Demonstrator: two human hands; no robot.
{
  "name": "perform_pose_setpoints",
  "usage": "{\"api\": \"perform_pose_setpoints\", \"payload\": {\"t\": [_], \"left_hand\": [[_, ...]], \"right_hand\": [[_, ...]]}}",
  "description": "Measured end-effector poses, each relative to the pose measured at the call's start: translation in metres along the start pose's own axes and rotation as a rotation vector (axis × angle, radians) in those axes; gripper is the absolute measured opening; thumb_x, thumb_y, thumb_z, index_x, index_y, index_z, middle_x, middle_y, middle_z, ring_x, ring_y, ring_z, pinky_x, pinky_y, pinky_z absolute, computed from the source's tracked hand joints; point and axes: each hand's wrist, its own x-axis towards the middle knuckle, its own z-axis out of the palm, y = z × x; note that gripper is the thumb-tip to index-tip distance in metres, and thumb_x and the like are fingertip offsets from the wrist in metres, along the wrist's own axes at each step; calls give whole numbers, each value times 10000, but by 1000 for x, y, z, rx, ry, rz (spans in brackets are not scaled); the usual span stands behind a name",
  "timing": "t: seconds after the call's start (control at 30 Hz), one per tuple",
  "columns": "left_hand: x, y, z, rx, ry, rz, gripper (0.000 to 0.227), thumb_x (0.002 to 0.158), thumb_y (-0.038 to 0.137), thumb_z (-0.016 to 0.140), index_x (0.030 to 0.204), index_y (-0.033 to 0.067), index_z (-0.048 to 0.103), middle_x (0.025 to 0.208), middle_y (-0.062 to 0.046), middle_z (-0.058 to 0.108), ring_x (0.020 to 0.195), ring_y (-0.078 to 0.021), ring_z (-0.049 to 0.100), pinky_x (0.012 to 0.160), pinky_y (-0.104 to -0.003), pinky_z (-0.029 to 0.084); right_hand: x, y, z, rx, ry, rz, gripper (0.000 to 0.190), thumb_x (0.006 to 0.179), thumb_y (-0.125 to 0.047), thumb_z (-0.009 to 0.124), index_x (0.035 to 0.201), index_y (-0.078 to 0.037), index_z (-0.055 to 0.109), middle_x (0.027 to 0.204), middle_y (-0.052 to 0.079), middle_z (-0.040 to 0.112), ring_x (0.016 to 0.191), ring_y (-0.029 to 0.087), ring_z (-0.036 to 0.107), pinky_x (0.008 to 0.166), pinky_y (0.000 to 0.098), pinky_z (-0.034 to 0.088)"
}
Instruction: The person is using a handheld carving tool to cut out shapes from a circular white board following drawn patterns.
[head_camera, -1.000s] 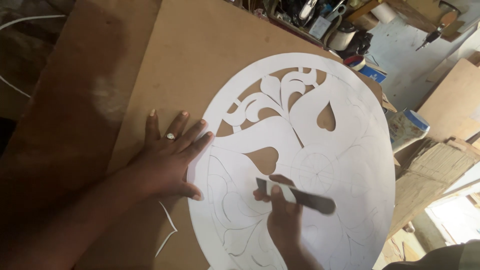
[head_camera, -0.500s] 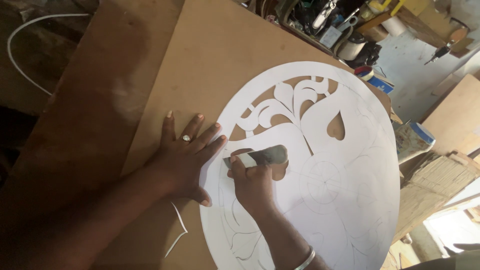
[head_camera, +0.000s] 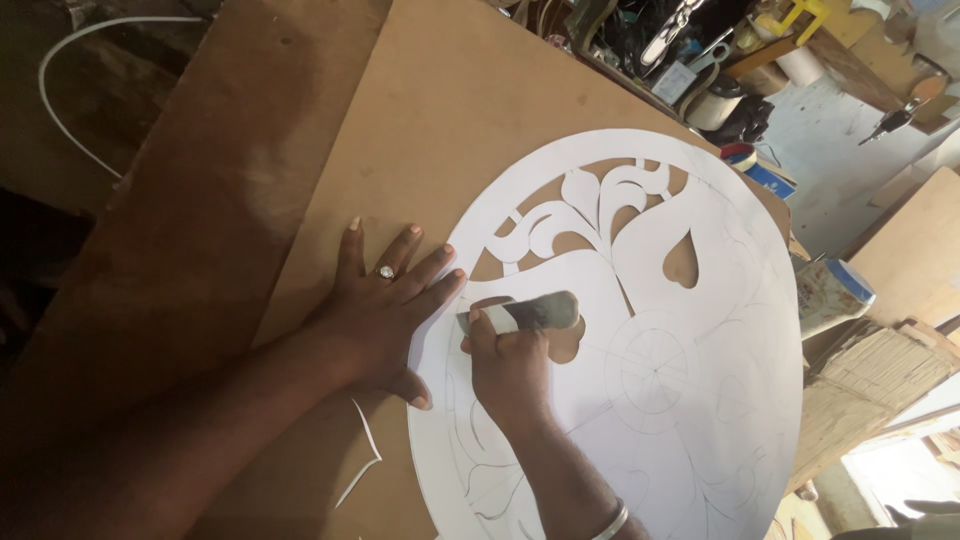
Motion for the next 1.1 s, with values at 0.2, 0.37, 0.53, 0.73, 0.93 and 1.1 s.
{"api": "perform_pose_setpoints", "payload": {"t": [0.2, 0.37, 0.53, 0.73, 0.93, 1.1], "left_hand": [[1, 1, -1, 14, -4, -8, 1477, 448, 748, 888, 1638, 219, 191, 1751, -46, 49, 1559, -356, -65, 1113, -791, -105], [2, 0, 0, 3, -14, -15, 1476, 446, 740, 896, 1636, 226, 189, 1749, -40, 49, 1557, -351, -75, 1115, -788, -112], [0, 1, -1, -7, -9, -9, 1480, 441, 726, 906, 1636, 223, 194, 1750, -46, 60, 1560, -354, -74, 1111, -787, -116], [0, 1, -3, -5, -19, -11, 1478, 452, 742, 899, 1637, 220, 185, 1749, -56, 51, 1561, -357, -74, 1113, -785, -119], [2, 1, -3, 21, -37, -16, 1484, 458, 770, 873, 1643, 230, 162, 1752, -47, 34, 1560, -353, -77, 1110, -785, -113], [1, 1, -1, 27, -46, -20, 1481, 472, 781, 861, 1648, 228, 149, 1719, -44, 15, 1562, -349, -91, 1114, -780, -122]], "right_hand": [[6, 9, 0, 4, -40, 8, 253, 952, -253, 600, 996, -46, 739, 691, 81, 742, 647, 184, 731, 628, 351, 569], [3, -3, -4, 4, -74, 79, 242, 945, -260, 616, 995, -55, 735, 697, 72, 733, 648, 172, 708, 620, 356, 562], [0, -8, -5, -5, -89, 120, 235, 948, -259, 614, 991, -58, 727, 675, 54, 707, 633, 163, 687, 611, 360, 556], [-1, -4, -5, -8, -109, 91, 240, 957, -253, 607, 918, -40, 710, 651, 66, 694, 607, 183, 682, 601, 366, 551], [-5, -2, -5, -55, -121, 67, 226, 948, -256, 609, 902, -57, 706, 650, 70, 697, 606, 199, 687, 611, 368, 551], [-8, 2, -4, -77, -122, 34, 225, 948, -246, 607, 881, -56, 705, 635, 68, 687, 596, 201, 685, 604, 367, 548]]}}
